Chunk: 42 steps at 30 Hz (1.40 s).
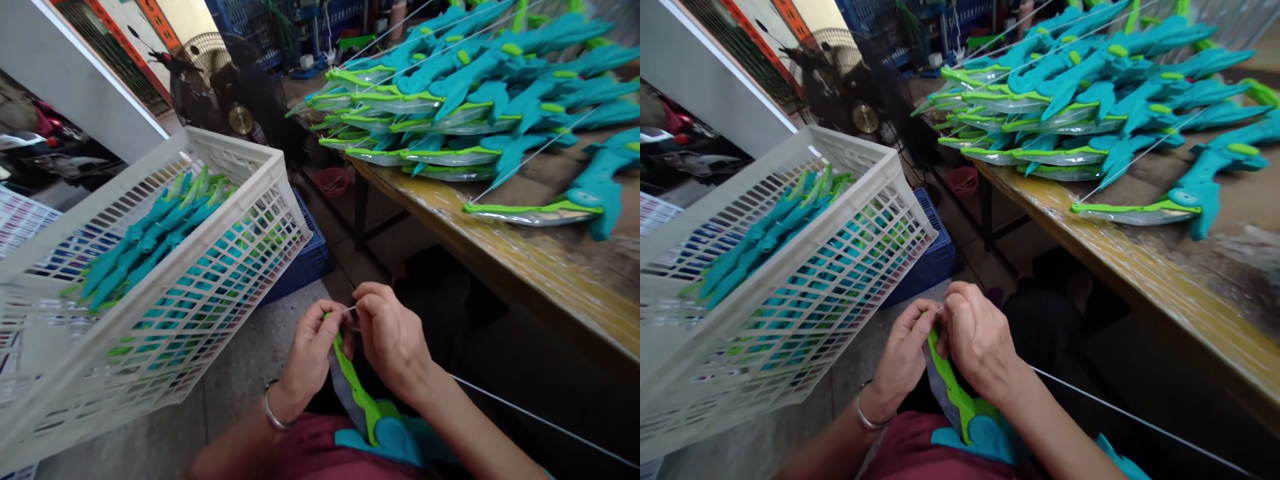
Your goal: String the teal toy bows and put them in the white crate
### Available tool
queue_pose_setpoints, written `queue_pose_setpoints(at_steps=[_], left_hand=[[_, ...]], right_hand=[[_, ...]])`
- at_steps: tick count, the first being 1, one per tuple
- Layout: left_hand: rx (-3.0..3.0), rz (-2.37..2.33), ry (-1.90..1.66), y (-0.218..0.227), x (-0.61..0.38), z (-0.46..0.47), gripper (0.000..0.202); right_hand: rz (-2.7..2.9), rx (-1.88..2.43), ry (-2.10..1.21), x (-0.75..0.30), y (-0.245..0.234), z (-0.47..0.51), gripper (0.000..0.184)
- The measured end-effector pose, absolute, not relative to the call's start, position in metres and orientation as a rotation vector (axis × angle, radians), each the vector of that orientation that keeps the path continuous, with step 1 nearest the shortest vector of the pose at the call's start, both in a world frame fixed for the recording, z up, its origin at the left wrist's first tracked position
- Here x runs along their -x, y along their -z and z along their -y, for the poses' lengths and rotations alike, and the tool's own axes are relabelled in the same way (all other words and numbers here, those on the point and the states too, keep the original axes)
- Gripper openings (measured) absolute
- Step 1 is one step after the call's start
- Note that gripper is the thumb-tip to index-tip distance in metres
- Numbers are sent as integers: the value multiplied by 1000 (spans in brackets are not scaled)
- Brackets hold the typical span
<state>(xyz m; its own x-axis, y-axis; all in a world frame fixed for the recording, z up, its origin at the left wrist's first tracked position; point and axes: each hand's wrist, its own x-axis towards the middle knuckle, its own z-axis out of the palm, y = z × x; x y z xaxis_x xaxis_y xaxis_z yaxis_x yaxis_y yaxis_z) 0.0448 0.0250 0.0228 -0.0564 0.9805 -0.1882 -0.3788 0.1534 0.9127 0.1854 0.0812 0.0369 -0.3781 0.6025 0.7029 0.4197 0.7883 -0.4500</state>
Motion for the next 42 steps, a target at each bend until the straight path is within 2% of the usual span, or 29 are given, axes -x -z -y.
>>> queue_pose_setpoints(at_steps=[5,10,14,17,25,42], left_hand=[[-845,-1243,-1354,-20,-45,-25,20],[-850,-1142,-1233,-25,-54,-22,23],[-870,-1140,-1242,-28,-60,-20,23],[-866,-1126,-1240,-28,-61,-20,22],[-661,-881,-1208,-33,-65,-23,15],[-586,-921,-1285,-26,-73,-22,20]], right_hand=[[2021,671,-613,-196,-41,-63,12],[1648,816,-1089,-201,-46,-65,8],[1255,842,-1630,-200,-42,-64,30],[1014,823,-1845,-196,-37,-61,37],[697,818,-1922,-190,-32,-56,41],[737,829,-1807,-188,-30,-50,36]])
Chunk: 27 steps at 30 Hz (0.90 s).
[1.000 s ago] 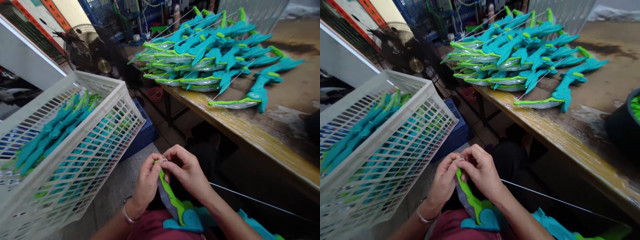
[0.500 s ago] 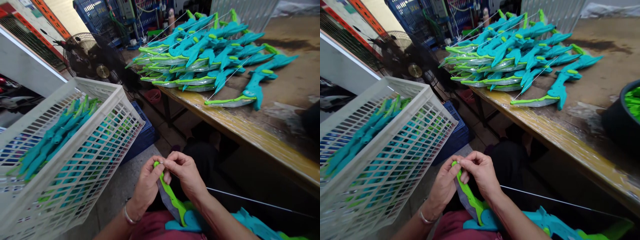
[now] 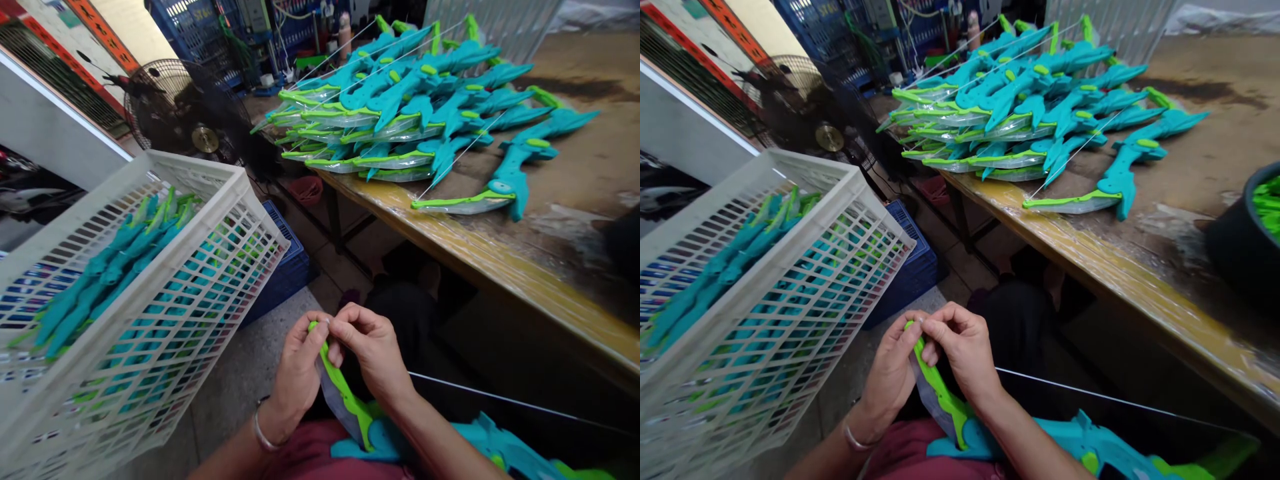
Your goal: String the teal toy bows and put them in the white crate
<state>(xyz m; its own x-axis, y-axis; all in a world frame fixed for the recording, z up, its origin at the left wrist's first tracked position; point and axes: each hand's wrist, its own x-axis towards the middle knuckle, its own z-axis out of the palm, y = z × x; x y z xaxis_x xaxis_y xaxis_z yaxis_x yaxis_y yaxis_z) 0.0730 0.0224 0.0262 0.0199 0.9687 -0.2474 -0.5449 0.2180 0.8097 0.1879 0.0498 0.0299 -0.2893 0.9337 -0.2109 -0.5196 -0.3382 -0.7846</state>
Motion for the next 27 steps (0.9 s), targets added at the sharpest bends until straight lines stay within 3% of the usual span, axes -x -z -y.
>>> queue_pose_setpoints(at_steps=[13,22,27], left_hand=[[-520,-812,-1263,-31,-64,-22,19],[-596,-1046,-1260,-29,-67,-22,26],[-575,-1085,-1237,-28,-69,-20,23]], right_hand=[[996,819,-1563,-185,-24,-45,30],[1226,844,-1420,-191,-35,-39,20],[1473,894,-1154,-193,-30,-38,17]])
